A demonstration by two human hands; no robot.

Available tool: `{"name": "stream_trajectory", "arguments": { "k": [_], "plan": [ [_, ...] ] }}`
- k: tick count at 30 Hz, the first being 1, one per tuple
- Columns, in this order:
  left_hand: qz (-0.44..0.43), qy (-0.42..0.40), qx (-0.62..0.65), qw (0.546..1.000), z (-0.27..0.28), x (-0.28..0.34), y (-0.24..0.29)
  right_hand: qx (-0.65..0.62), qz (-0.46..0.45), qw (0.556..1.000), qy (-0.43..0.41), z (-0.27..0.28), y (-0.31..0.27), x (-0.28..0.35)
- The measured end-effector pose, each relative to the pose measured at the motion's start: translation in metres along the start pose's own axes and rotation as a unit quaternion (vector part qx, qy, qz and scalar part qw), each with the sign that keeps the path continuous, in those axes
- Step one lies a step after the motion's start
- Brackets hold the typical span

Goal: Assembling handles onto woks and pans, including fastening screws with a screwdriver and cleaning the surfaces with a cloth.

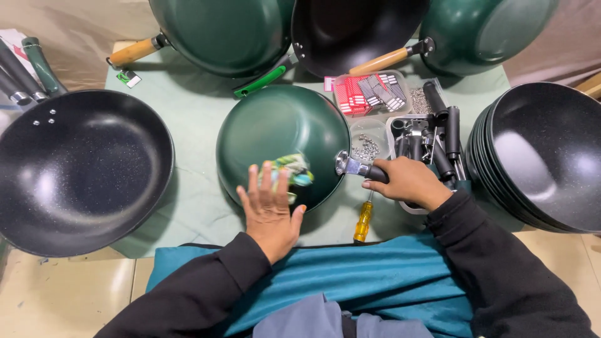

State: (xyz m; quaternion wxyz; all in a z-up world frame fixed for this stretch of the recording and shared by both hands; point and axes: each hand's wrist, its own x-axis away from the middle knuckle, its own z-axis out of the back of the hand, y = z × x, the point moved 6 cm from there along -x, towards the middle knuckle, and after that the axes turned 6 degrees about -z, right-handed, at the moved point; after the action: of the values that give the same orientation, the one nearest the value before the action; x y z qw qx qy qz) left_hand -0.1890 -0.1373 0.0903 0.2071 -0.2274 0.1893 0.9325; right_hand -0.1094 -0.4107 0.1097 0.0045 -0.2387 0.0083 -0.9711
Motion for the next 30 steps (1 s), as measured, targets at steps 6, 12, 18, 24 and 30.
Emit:
{"name": "stream_trajectory", "arguments": {
  "k": [6, 12, 18, 24, 30],
  "plan": [
    [-0.185, 0.111, -0.066, 0.974, 0.0, -0.038, 0.025, 0.016, 0.011, 1.0, 0.009, 0.002, -0.002, 0.003],
    [-0.209, 0.162, -0.07, 0.962, -0.021, -0.095, 0.023, 0.002, 0.019, 1.0, 0.018, 0.005, -0.005, 0.008],
    [-0.208, 0.156, -0.067, 0.963, -0.046, -0.152, 0.011, 0.008, 0.008, 1.0, 0.006, 0.001, -0.002, 0.003],
    [-0.081, 0.016, -0.029, 0.996, -0.111, -0.201, -0.056, -0.007, 0.001, 1.0, 0.001, -0.003, 0.0, 0.0],
    [0.112, -0.1, 0.025, 0.988, -0.102, -0.194, -0.146, -0.019, -0.005, 1.0, -0.02, -0.007, 0.001, -0.001]
  ]
}}
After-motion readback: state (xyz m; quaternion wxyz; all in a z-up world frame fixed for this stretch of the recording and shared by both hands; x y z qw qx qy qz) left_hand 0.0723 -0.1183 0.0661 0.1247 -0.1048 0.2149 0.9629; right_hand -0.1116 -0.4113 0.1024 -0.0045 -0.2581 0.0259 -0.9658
